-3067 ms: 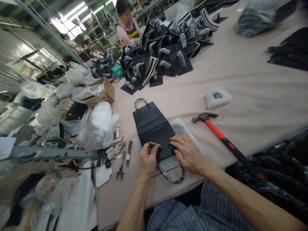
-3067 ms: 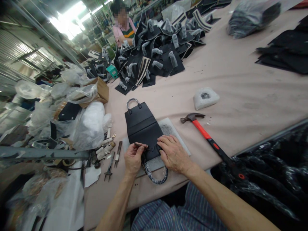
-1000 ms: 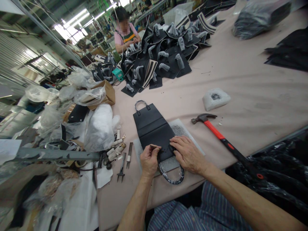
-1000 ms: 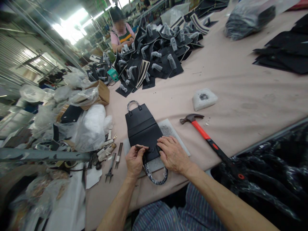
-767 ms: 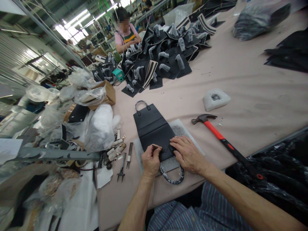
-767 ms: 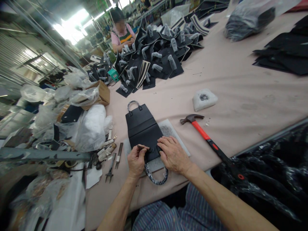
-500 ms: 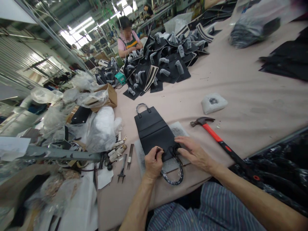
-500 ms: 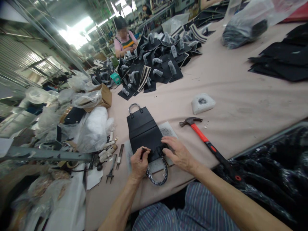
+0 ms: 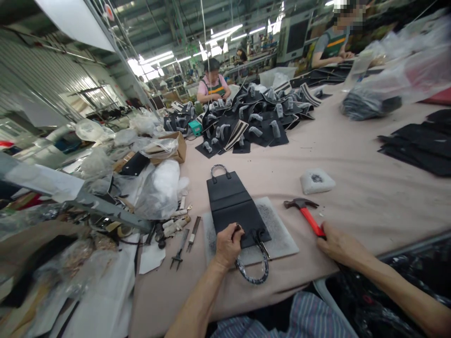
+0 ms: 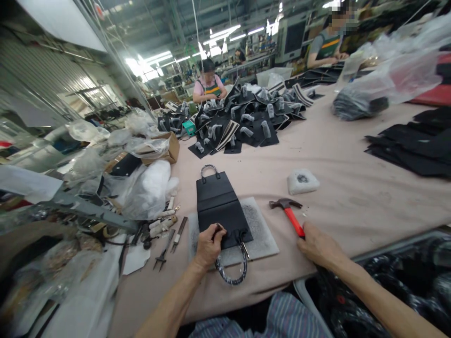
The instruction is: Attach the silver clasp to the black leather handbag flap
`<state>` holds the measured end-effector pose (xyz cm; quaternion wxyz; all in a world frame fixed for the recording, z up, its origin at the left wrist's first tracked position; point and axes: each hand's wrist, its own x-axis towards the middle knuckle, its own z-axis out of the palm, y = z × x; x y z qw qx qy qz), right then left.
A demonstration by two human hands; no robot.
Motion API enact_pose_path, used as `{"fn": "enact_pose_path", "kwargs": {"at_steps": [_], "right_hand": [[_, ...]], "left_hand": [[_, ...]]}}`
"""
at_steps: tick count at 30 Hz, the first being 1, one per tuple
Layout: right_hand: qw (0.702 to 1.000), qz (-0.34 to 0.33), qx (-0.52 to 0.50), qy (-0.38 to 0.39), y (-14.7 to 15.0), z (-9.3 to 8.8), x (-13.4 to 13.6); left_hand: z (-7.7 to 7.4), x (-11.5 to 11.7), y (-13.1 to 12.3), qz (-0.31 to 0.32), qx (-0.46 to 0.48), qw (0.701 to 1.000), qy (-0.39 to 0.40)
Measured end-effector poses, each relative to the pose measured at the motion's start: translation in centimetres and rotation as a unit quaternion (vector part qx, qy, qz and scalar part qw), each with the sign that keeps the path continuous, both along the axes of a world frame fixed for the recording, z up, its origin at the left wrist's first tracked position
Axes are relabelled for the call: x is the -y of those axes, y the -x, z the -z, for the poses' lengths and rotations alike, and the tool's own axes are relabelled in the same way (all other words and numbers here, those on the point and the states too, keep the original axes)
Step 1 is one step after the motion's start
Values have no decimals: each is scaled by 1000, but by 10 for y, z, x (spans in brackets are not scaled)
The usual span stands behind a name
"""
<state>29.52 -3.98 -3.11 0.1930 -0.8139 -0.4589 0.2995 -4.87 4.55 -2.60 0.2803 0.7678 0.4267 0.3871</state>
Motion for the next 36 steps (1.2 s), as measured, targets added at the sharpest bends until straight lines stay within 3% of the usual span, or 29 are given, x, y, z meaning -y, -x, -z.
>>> {"fn": "enact_pose_path", "kwargs": {"at_steps": [2,4,7,10,12,14,17,20,22,25,27,29,31,33,36], "right_hand": [[976,51,-209,30,11,-15,-5],[927,97,-359,40,25,-31,-9],[896,146,-420,15,54,-59,-11],[931,97,-342,-86,90,-99,-10],[959,-16,-197,-201,110,-124,-11],[948,-114,-28,-297,124,-136,-11],[912,-248,146,-294,131,-133,-11],[897,-311,192,-248,128,-134,-10],[899,-279,179,-285,127,-146,-9],[894,-176,150,-383,129,-158,-7],[897,-190,160,-366,129,-151,-5],[906,-262,179,-279,125,-138,-3],[911,-292,182,-228,120,-128,-2],[916,-252,172,-259,116,-123,-1],[923,-121,162,-328,116,-112,0]], "left_hand": [[0,0,1,0,6,1000,-2],[1,1,1,0,16,1000,-7],[3,0,1,1,29,999,-14],[6,0,1,-2,29,999,-15],[8,-1,2,-2,25,1000,-14],[9,-1,2,1,21,1000,-12],[10,0,3,2,10,1000,-9],[10,0,4,1,5,1000,-7],[10,0,3,10,16,1000,-11],[10,0,3,19,28,999,-15],[10,-1,3,21,26,999,-14],[9,0,3,18,23,999,-15],[7,2,3,16,21,1000,-14],[6,4,3,20,20,1000,-11],[10,4,2,22,14,1000,-12]]}}
